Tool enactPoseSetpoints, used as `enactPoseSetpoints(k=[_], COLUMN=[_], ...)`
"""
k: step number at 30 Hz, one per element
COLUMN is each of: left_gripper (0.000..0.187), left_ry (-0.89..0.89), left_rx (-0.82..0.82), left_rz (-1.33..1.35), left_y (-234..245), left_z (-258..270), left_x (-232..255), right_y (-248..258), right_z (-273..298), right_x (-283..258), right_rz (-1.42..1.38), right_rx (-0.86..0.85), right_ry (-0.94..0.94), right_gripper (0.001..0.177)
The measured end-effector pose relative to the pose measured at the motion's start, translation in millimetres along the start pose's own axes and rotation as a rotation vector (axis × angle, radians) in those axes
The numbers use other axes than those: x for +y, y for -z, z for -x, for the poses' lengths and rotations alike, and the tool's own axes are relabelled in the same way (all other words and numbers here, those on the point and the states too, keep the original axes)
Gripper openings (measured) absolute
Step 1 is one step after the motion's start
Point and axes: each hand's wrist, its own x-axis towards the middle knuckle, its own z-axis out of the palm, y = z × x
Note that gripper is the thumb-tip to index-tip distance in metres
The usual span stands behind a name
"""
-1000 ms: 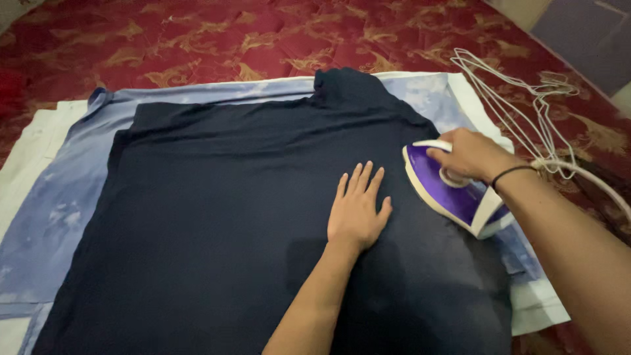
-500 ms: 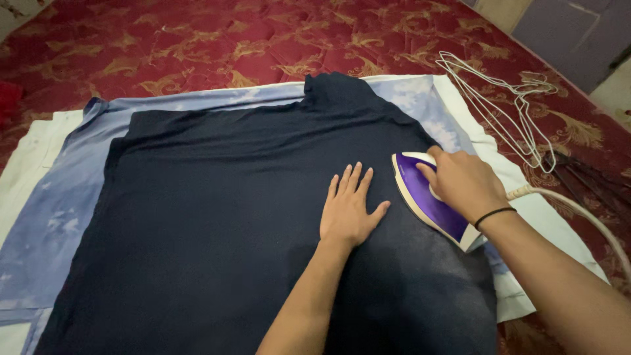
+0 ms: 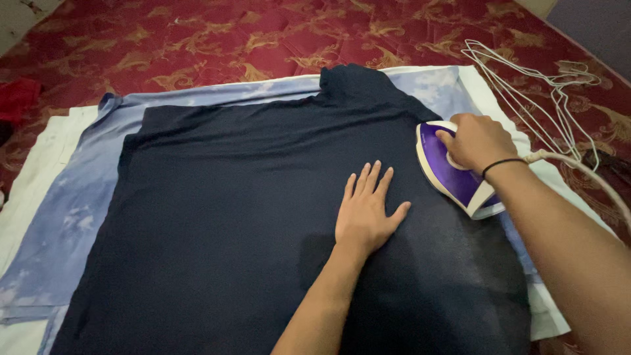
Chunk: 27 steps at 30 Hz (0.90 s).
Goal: The person irons a dark blue t-shirt laid flat on a patterned cloth. They use a purple and white iron to smooth the fabric, frequently adjusting the shirt's position with their hands to ensure even coverage.
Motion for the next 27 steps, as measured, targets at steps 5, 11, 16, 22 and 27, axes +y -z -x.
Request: enactPoseSetpoints(k=[5, 11, 16, 22, 27], left_gripper=[0.072, 0.067, 0.067, 0.067, 0.067], left_ry=[0.013, 0.004, -0.032, -0.001, 0.027], left_rx=[0.024, 0.027, -0.014, -0.048, -0.038], left_rz=[0.033, 0.046, -0.039, -0.140, -0.146], left_y=[-0.7, -2.1, 7.7, 29.4, 38.2], left_z=[0.1, -2.0, -6.8, -21.6, -22.4], left_x=[0.0, -5.7, -28.2, -70.5, -82.5], right_y=[3.1, 22.2, 43.8, 48.8, 42.6], right_z=[-9.4, 18.8, 46.9, 71.5, 63.5], right_x=[9.0, 8.7, -10.8, -27.3, -37.9], right_rz=[-0.072, -0.118, -0.039, 0.171, 0.198], right_rx=[-0.205, -0.315, -0.425, -0.134, -0.133], right_ry=[-0.027, 0.122, 0.086, 0.195, 0.130], right_gripper=[0.045, 0.050, 0.053, 0.054, 0.054])
